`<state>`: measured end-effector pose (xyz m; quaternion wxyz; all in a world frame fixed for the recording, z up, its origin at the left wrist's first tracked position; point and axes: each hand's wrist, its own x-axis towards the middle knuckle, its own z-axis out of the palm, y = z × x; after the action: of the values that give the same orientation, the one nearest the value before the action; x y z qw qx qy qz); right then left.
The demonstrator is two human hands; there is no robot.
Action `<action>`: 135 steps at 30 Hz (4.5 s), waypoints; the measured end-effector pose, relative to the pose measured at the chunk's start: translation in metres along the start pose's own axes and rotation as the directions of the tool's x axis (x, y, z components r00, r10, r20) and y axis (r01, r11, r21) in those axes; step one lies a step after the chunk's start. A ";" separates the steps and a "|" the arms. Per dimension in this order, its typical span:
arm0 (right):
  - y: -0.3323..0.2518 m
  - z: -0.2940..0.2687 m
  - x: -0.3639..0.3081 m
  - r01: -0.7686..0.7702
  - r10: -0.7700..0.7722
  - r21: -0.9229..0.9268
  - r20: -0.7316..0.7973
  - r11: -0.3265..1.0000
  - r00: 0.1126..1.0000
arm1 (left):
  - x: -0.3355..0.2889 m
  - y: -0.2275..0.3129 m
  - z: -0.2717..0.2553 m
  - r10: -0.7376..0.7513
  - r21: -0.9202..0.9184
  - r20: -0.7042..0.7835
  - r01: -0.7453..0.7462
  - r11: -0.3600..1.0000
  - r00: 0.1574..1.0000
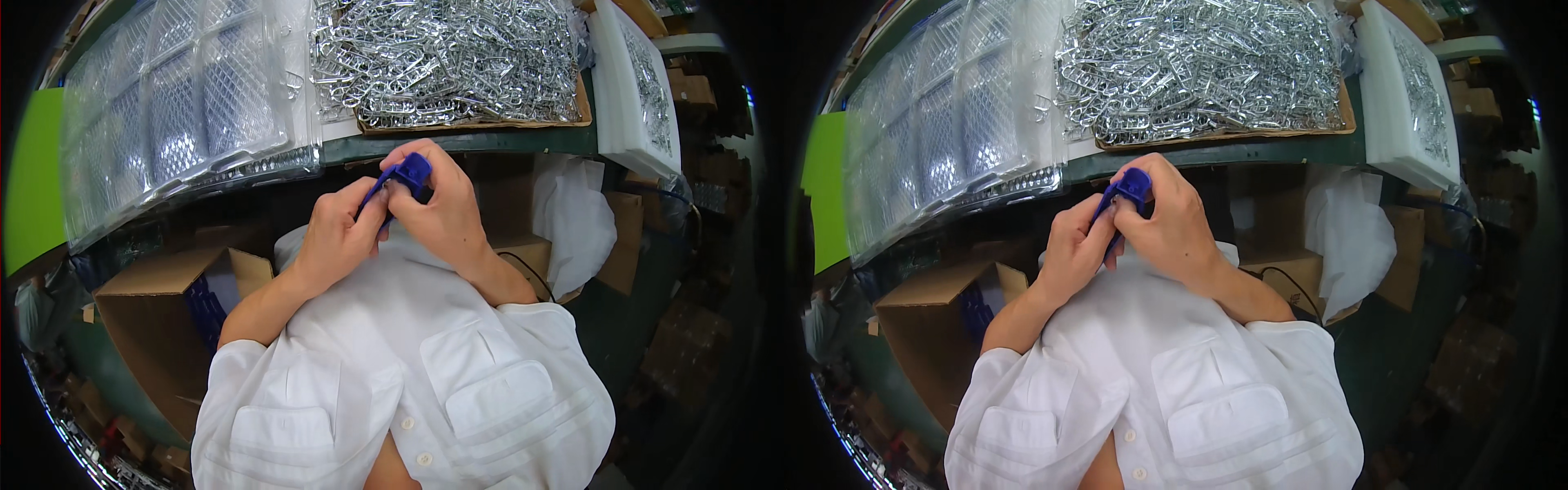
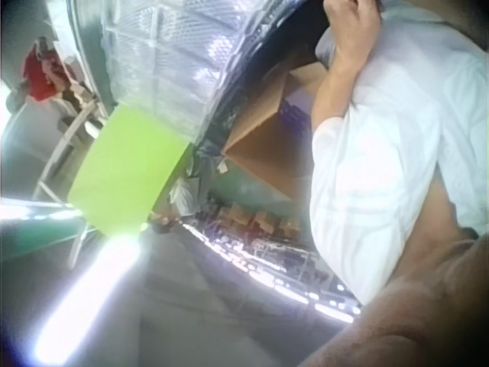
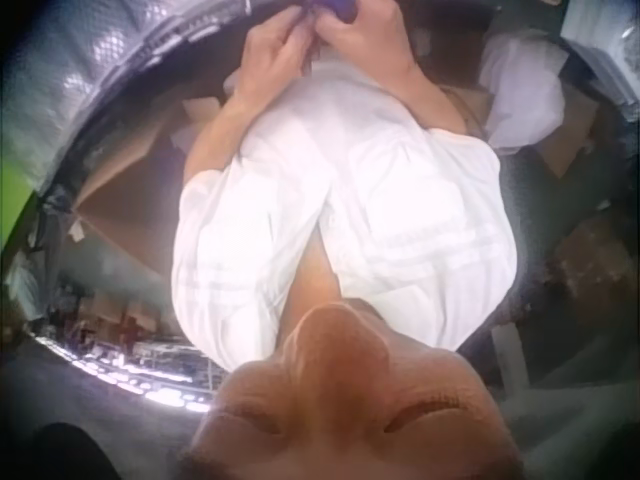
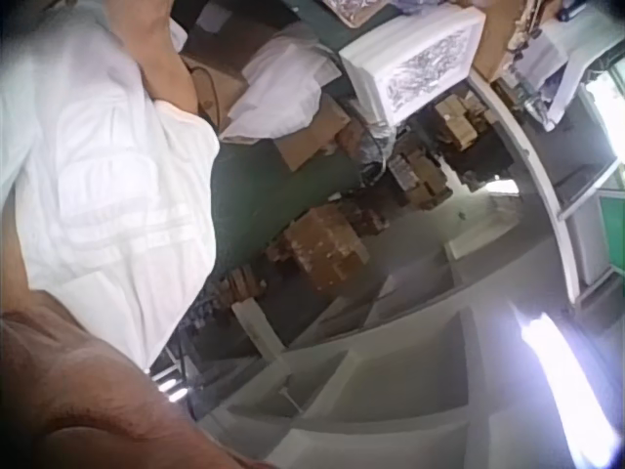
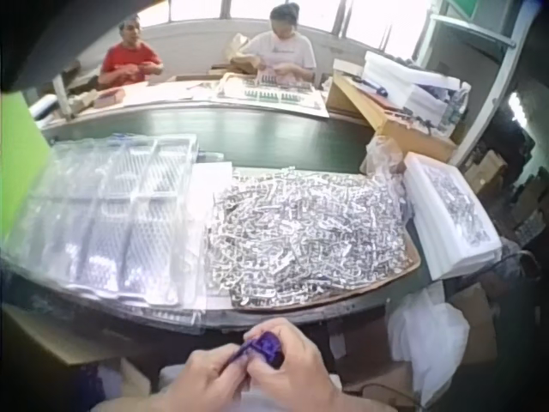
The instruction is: The person repeatedly picks up a blue plastic lock casing from a cardboard box and a metal shackle from a tray. They insert the shackle into the casing and press the sides together to assemble the lock. The completed locks are placed into a clear plastic tray on the table.
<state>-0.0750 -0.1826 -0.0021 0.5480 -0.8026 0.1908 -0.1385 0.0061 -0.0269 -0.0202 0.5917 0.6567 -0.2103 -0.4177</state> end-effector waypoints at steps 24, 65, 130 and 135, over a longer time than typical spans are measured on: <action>-0.032 -0.052 0.019 0.389 -0.383 0.052 0.339 0.920 0.859 | -0.042 0.040 -0.059 0.689 0.567 0.003 -0.568 0.596 0.725; -0.045 0.047 0.229 0.644 -0.270 -0.682 0.585 0.345 0.764 | -0.275 -0.425 -0.222 -0.003 0.015 -0.998 0.261 0.965 0.069; -0.020 -0.075 0.021 0.060 -0.023 0.358 -0.107 0.932 0.994 | -0.187 0.008 -0.084 0.106 -0.336 -0.585 -0.360 0.870 0.804; -0.056 -0.060 0.005 0.286 -0.267 0.193 -0.118 0.939 0.957 | -0.073 0.031 -0.052 -0.026 -0.283 0.124 0.061 0.957 0.992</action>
<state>-0.0875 -0.2162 0.0714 0.5948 -0.7526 0.0853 -0.2693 0.0134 0.0545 0.0288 0.6577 0.5425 -0.1678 -0.4950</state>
